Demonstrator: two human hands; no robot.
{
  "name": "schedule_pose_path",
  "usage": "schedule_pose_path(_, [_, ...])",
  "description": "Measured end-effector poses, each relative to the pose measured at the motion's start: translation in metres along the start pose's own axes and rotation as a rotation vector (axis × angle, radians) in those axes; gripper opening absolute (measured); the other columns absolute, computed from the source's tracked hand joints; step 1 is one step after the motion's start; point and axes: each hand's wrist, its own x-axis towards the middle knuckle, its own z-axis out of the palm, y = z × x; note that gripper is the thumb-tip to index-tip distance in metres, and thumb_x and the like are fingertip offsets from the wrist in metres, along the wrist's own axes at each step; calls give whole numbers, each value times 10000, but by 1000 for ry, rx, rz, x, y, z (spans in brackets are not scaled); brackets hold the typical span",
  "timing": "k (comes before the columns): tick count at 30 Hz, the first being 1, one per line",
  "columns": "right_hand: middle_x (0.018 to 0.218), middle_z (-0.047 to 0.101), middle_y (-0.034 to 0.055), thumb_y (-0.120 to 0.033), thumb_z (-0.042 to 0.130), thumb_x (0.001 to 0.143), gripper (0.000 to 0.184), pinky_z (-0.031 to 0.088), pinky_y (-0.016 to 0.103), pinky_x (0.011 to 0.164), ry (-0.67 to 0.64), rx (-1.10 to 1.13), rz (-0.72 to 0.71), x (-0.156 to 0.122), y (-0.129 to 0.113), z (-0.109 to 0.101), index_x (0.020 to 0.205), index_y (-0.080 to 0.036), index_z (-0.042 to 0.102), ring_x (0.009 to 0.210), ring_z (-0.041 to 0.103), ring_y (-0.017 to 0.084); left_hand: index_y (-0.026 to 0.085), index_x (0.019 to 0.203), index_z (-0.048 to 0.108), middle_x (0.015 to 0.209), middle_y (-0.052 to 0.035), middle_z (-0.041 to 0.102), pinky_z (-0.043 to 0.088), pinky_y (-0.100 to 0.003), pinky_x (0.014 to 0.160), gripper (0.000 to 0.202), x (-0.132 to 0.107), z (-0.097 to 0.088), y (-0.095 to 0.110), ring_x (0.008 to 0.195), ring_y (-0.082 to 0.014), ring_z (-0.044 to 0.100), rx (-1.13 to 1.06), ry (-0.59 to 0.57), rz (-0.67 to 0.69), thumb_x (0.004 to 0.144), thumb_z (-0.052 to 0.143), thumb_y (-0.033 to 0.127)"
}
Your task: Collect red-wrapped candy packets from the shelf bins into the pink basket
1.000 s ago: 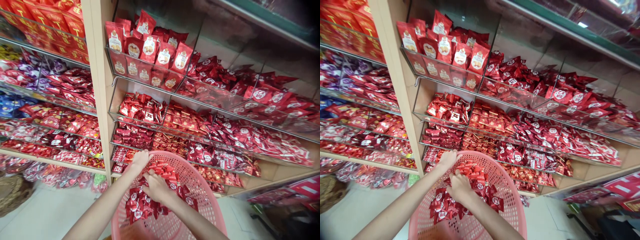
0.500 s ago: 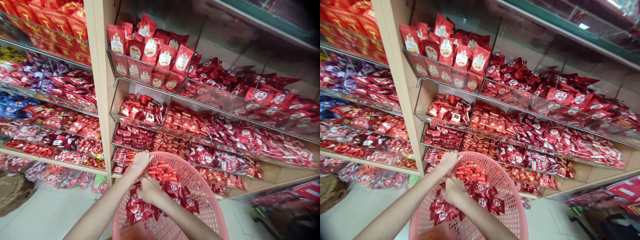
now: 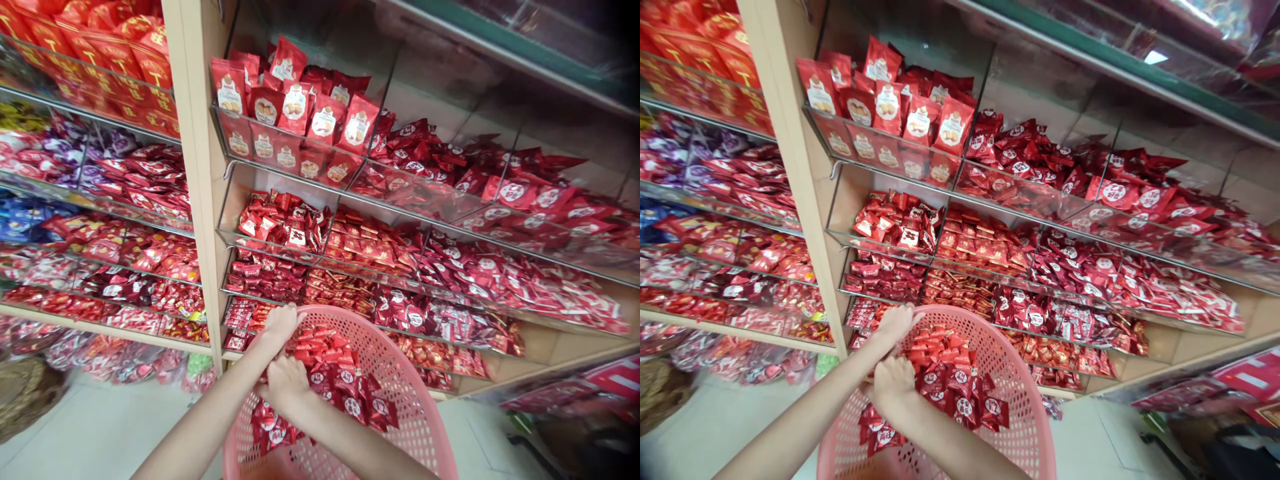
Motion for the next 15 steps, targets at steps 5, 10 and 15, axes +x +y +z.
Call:
schedule_pose_path(5, [990, 578, 136, -385, 466, 693, 426, 417, 394, 703, -5, 39, -55, -5, -2, 2, 1051, -168, 542, 865, 551, 279, 124, 931, 510, 797, -130, 630, 440, -338, 670, 586, -1, -1, 0, 779, -225, 596, 17, 8, 4, 781, 129, 543])
schedule_pose_path(10, [968, 593, 103, -476, 399, 711, 443, 417, 347, 684, -26, 220, -95, 2, 31, -13, 1005, -178, 545, 858, 557, 252, 120, 925, 509, 816, -128, 630, 443, -340, 677, 548, -1, -5, 1, 792, -228, 594, 13, -12, 9, 783, 178, 533])
schedule_pose_path(15, [1022, 554, 73, -380, 413, 721, 392, 393, 312, 750, -47, 432, -56, 16, 67, -17, 1052, -177, 467, 921, 521, 202, 119, 907, 517, 815, -122, 634, 450, -344, 666, 521, 0, -8, 2, 788, -234, 595, 20, -34, 23, 783, 212, 522])
